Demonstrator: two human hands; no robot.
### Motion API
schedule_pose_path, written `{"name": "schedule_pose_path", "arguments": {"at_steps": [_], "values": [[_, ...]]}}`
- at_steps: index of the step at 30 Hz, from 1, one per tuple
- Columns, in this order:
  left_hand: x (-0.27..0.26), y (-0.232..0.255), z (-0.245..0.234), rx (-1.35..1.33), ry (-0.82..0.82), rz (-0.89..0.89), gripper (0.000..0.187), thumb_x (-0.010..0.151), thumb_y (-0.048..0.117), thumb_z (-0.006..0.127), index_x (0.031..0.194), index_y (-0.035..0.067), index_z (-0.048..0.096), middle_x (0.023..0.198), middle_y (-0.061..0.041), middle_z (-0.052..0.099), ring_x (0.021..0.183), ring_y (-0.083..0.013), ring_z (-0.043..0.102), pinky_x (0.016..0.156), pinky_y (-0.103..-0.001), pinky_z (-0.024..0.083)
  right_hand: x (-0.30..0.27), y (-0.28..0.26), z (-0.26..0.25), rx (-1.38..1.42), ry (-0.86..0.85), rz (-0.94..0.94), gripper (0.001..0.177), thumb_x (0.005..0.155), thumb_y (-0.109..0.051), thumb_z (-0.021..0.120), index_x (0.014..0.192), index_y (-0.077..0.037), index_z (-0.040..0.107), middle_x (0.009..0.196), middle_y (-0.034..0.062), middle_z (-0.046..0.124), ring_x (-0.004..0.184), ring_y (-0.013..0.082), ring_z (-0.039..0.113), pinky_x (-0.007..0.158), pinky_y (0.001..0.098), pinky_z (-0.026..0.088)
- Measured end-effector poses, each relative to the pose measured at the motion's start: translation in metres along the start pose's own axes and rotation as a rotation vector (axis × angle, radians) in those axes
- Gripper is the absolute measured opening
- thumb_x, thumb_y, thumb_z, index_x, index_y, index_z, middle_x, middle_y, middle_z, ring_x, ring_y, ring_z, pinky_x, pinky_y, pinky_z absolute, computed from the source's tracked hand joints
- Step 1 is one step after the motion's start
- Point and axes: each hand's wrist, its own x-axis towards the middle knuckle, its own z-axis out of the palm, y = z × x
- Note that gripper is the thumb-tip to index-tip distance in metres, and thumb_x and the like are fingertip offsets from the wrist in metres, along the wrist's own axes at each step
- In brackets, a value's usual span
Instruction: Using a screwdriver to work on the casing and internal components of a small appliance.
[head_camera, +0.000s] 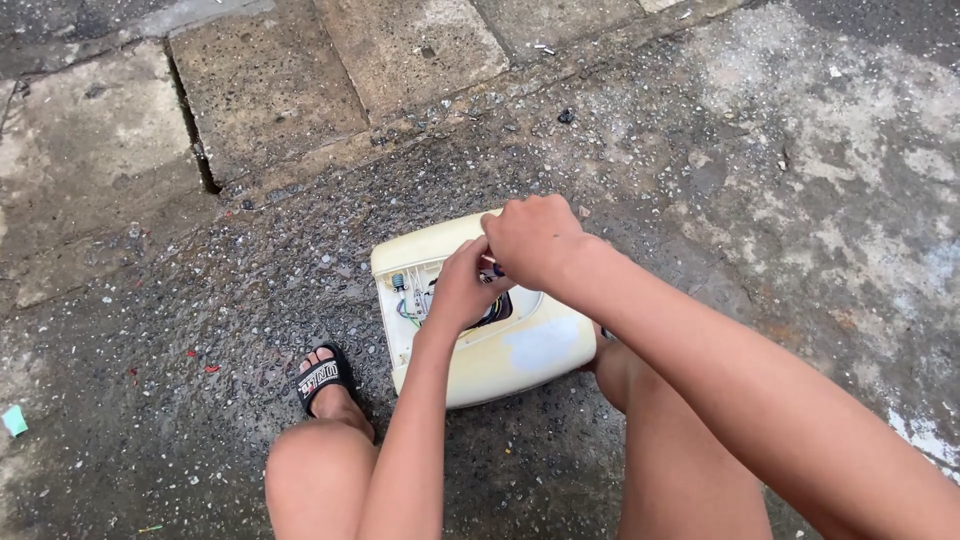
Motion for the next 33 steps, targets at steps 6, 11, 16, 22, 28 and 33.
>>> {"name": "schedule_pose_path", "arguments": {"at_steps": [6,11,16,22,28,33], "values": [[-0.002,0.001,-0.005,0.003,-0.038,0.012,0.018,0.082,0.013,0.075,0.098,0.019,0.069,0.091,0.005,0.065,0.104,-0.0215,0.068,0.097,-0.047,0.054,0.005,0.001,0.004,-0.056,-0.010,-0.009,0.048,0.090,-0.050,0.067,0.116,-0.009,0.071,0.089,0.0113,0.075,0.085,0.0321,0.077,0.069,0.0481,0.061],[0.001,-0.009,0.002,-0.071,-0.017,0.073,0.031,0.080,0.015,0.079,0.108,0.014,0.066,0.113,-0.005,0.065,0.113,-0.0278,0.066,0.100,-0.049,0.053,-0.001,-0.004,-0.003,-0.055,-0.014,-0.058,0.030,0.092,-0.026,0.069,0.119,-0.013,0.074,0.095,0.0102,0.076,0.092,0.0329,0.077,0.074,0.0485,0.060],[-0.003,-0.008,-0.001,-0.023,-0.017,0.068,0.020,0.086,0.021,0.075,0.104,0.017,0.067,0.100,-0.002,0.065,0.109,-0.0269,0.069,0.097,-0.051,0.054,-0.003,-0.004,0.000,-0.022,-0.017,0.000,0.047,0.087,-0.050,0.073,0.117,-0.014,0.073,0.095,0.0096,0.077,0.093,0.0326,0.077,0.075,0.0482,0.061],[-0.001,-0.005,-0.003,-0.038,-0.043,0.060,0.025,0.086,0.020,0.075,0.108,0.015,0.065,0.107,-0.005,0.063,0.112,-0.0271,0.067,0.100,-0.049,0.053,0.000,-0.005,-0.004,-0.014,0.009,-0.033,0.030,0.087,-0.029,0.075,0.111,-0.010,0.077,0.092,0.0123,0.077,0.090,0.0346,0.077,0.073,0.0484,0.061],[-0.005,-0.001,-0.003,0.031,0.028,0.054,0.018,0.085,0.018,0.072,0.101,0.016,0.064,0.100,-0.005,0.062,0.110,-0.0294,0.066,0.098,-0.050,0.054,0.008,-0.004,0.012,-0.033,0.068,-0.011,0.040,0.086,-0.041,0.072,0.105,-0.007,0.074,0.086,0.0117,0.076,0.085,0.0348,0.077,0.067,0.0505,0.062],[-0.007,-0.005,0.000,-0.055,-0.017,0.082,0.029,0.084,0.014,0.076,0.110,0.013,0.062,0.113,-0.009,0.065,0.119,-0.0324,0.064,0.103,-0.052,0.052,0.005,-0.004,0.004,-0.050,0.007,-0.043,0.037,0.087,-0.027,0.075,0.119,-0.009,0.073,0.094,0.0096,0.077,0.091,0.0337,0.077,0.073,0.0506,0.062]]}}
